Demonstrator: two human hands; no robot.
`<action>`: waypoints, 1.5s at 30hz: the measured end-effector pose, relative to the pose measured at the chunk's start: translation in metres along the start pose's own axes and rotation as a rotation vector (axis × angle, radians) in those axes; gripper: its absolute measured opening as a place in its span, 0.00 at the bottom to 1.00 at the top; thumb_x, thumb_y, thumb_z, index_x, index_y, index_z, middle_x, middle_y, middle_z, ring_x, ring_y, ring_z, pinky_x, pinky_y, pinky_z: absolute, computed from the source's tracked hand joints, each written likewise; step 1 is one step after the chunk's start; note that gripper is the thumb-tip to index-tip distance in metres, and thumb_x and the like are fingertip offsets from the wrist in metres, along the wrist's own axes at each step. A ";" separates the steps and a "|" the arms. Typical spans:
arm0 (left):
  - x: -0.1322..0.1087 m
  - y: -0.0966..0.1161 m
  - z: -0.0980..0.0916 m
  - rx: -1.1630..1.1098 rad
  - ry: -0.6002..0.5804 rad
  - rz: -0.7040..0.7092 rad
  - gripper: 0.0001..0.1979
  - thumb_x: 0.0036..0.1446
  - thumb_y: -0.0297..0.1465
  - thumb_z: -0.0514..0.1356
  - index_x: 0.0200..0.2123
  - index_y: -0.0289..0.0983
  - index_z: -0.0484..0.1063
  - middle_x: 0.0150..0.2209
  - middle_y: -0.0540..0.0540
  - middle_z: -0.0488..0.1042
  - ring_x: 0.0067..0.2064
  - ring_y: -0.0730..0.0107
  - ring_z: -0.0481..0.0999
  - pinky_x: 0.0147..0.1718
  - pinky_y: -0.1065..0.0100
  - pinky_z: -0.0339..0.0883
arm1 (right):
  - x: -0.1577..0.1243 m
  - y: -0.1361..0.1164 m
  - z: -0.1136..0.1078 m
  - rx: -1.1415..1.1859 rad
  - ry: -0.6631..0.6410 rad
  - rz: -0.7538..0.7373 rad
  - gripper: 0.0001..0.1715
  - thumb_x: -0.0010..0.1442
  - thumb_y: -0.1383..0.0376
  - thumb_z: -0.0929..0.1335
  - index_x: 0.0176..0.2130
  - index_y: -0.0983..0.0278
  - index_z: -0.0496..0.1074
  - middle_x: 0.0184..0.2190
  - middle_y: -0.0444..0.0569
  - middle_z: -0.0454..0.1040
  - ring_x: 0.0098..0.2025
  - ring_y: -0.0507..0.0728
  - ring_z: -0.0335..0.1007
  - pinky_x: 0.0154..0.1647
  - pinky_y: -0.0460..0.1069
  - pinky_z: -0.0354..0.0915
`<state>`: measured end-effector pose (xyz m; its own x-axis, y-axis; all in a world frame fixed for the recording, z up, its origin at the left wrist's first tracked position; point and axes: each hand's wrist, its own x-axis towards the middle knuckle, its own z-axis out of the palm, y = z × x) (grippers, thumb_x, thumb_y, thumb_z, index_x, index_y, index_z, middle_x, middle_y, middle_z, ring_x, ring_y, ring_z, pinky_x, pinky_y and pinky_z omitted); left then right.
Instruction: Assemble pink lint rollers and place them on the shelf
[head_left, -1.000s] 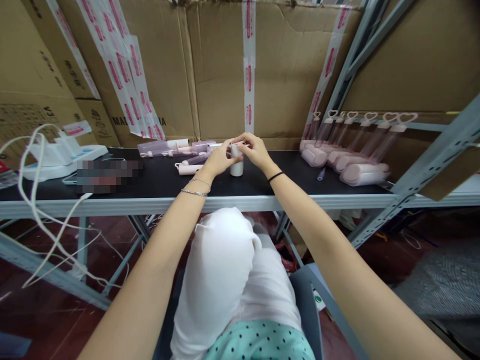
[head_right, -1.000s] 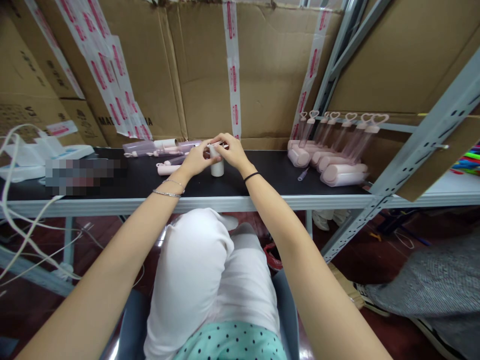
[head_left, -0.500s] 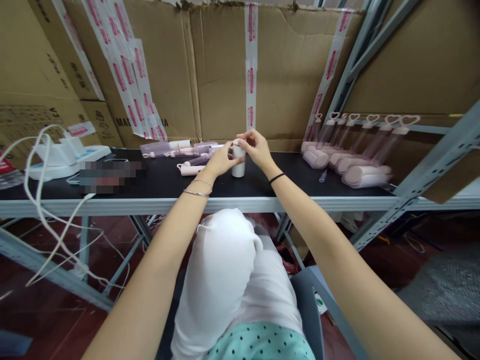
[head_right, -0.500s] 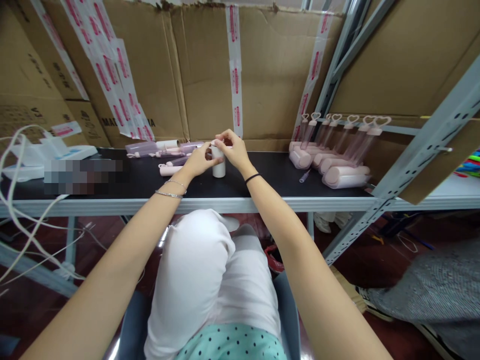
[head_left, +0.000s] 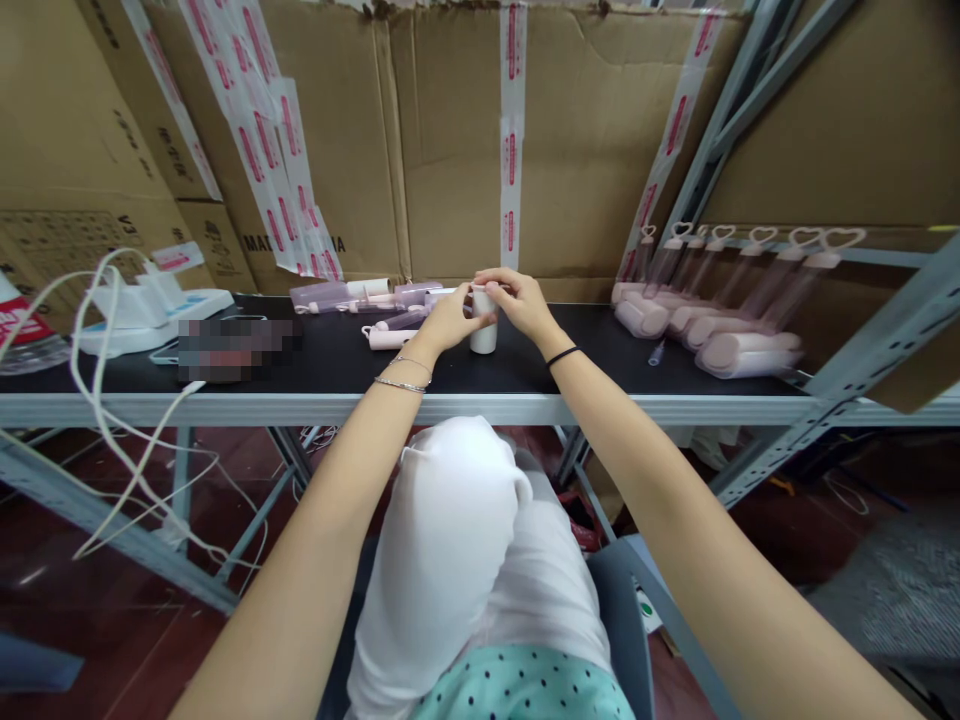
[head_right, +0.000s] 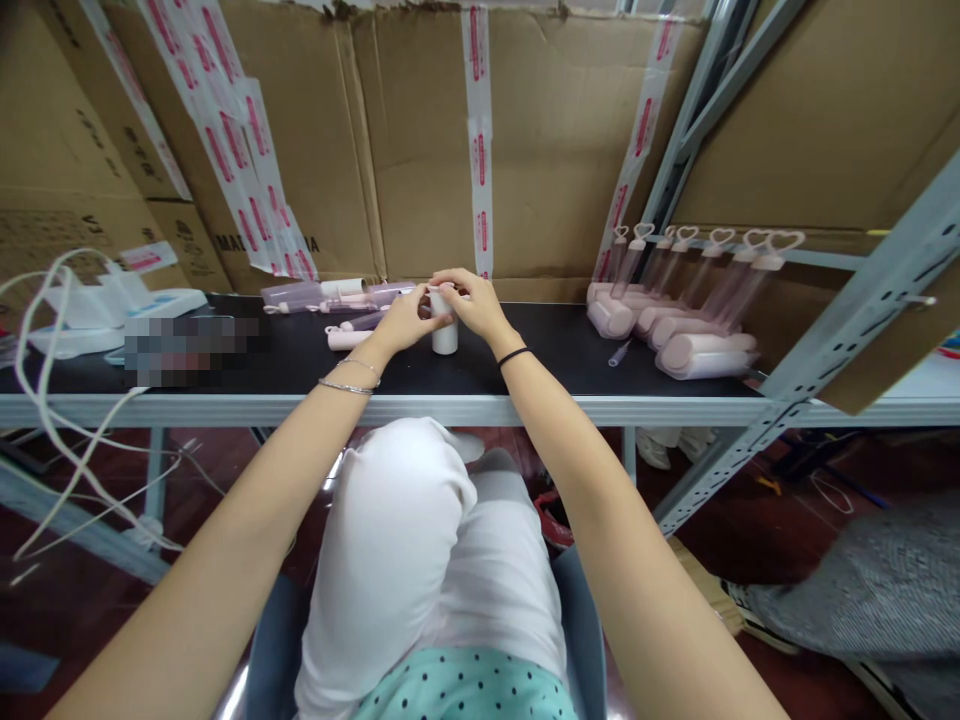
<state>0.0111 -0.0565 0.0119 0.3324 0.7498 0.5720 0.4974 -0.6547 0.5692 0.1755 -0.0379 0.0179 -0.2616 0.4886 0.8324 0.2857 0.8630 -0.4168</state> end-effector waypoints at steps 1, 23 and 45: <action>0.000 0.000 0.000 0.000 -0.003 0.000 0.29 0.51 0.36 0.66 0.55 0.31 0.65 0.47 0.40 0.77 0.39 0.69 0.77 0.41 0.68 0.70 | 0.000 0.000 0.000 -0.008 0.001 -0.002 0.20 0.59 0.52 0.64 0.39 0.63 0.77 0.46 0.51 0.78 0.48 0.58 0.74 0.49 0.54 0.69; 0.000 -0.001 -0.001 0.013 0.000 0.000 0.27 0.50 0.38 0.66 0.52 0.34 0.67 0.45 0.45 0.77 0.39 0.70 0.76 0.42 0.69 0.69 | 0.000 0.002 -0.003 0.014 0.056 0.009 0.19 0.58 0.55 0.64 0.34 0.62 0.79 0.40 0.50 0.81 0.45 0.59 0.76 0.50 0.56 0.69; 0.002 -0.008 0.000 0.057 0.003 0.010 0.28 0.51 0.44 0.65 0.50 0.31 0.68 0.45 0.39 0.77 0.40 0.65 0.76 0.41 0.65 0.69 | -0.006 -0.003 0.001 -0.138 0.005 -0.074 0.38 0.62 0.38 0.56 0.48 0.60 0.77 0.53 0.51 0.76 0.57 0.60 0.70 0.61 0.57 0.63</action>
<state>0.0073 -0.0496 0.0086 0.3355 0.7430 0.5792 0.5387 -0.6557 0.5291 0.1754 -0.0435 0.0144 -0.2821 0.4229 0.8611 0.3900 0.8706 -0.2998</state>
